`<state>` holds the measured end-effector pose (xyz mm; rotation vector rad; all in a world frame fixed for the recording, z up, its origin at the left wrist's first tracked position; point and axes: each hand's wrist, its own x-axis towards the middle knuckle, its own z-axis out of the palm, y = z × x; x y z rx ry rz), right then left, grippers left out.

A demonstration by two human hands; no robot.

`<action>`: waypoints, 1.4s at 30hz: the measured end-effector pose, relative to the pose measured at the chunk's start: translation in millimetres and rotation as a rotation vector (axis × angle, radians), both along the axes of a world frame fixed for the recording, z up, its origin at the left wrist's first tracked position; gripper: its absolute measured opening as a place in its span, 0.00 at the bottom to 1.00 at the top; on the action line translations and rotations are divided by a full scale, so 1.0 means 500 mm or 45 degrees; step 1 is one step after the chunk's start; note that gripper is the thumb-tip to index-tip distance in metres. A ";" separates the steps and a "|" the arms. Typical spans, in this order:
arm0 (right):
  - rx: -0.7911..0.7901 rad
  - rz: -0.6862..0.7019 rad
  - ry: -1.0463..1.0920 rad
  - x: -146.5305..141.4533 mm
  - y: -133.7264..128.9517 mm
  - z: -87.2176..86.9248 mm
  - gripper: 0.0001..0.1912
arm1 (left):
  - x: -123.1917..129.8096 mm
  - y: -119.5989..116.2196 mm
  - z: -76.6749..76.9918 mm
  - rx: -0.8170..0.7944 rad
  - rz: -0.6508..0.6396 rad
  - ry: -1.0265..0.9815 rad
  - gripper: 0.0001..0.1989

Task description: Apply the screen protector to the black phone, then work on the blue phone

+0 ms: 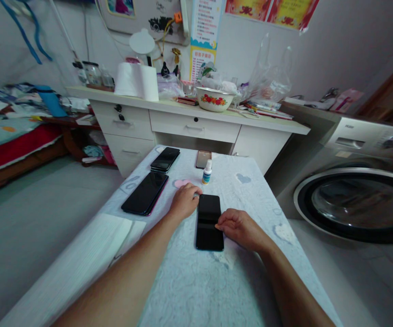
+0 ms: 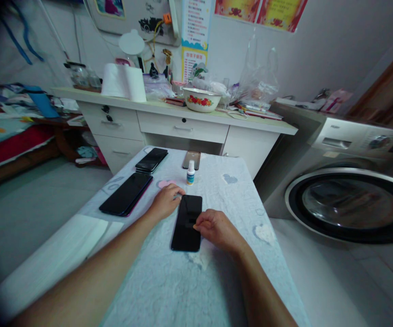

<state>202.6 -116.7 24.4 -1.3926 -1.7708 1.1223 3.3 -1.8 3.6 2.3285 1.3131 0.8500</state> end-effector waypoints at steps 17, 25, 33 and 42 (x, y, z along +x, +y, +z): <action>-0.332 0.148 0.295 -0.006 -0.015 0.024 0.13 | 0.000 -0.001 0.002 -0.024 0.010 0.014 0.12; -0.466 0.182 0.380 -0.007 -0.018 0.035 0.15 | 0.000 -0.002 0.003 -0.015 0.014 0.015 0.12; -0.474 0.221 0.396 -0.005 -0.018 0.034 0.14 | 0.000 -0.002 0.004 -0.017 0.011 0.021 0.13; -0.258 0.124 0.291 -0.008 -0.011 0.022 0.13 | 0.001 -0.001 0.002 -0.019 0.016 0.032 0.13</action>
